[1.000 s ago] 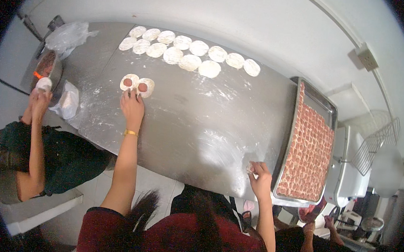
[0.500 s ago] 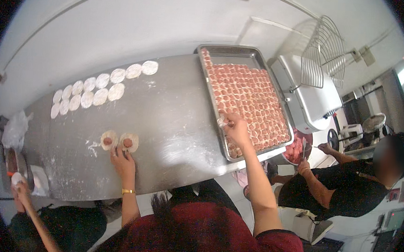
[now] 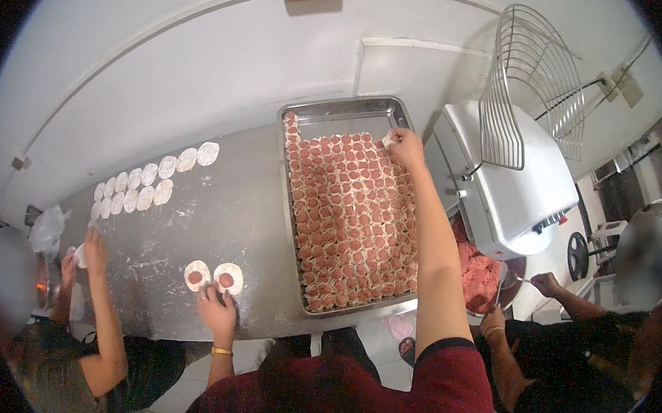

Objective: The person places small portions of meat filling onto circular dough wrappers on a stainless steel table, folds them into dumplings, and arranges them on a metal tray. Another person assists by preparing additional wrappers nearby.

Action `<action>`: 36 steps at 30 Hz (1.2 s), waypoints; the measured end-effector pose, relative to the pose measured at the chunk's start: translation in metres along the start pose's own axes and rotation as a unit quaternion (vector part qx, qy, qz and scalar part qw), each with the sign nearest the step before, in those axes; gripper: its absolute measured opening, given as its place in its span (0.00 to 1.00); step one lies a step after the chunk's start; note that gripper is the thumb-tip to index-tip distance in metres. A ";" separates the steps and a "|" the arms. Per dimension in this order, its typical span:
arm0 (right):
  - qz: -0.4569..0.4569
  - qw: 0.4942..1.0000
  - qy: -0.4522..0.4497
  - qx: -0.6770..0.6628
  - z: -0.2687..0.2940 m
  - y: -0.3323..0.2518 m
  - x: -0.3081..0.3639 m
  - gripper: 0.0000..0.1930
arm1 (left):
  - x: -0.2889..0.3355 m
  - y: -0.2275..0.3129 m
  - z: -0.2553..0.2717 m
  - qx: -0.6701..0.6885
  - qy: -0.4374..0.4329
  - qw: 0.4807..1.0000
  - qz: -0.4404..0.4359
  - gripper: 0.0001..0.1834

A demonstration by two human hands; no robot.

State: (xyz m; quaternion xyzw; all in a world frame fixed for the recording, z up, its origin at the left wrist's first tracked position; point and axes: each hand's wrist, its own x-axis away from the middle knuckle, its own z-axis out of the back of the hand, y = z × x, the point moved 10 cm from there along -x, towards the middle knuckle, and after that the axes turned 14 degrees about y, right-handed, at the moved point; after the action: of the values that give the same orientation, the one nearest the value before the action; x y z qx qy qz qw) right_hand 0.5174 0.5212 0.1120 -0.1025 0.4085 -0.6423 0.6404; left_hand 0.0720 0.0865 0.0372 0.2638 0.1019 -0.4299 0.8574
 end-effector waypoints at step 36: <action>0.217 0.924 -0.302 0.088 -0.140 0.016 -0.051 0.15 | 0.056 0.068 -0.012 0.050 -0.008 0.998 -0.042 0.23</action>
State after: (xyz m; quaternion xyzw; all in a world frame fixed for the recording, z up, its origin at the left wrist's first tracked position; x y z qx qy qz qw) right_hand 0.4454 0.6248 0.0314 -0.1435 0.1499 -0.4599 0.8634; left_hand 0.1608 0.0883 0.0297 0.2983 0.0847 -0.4718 0.8254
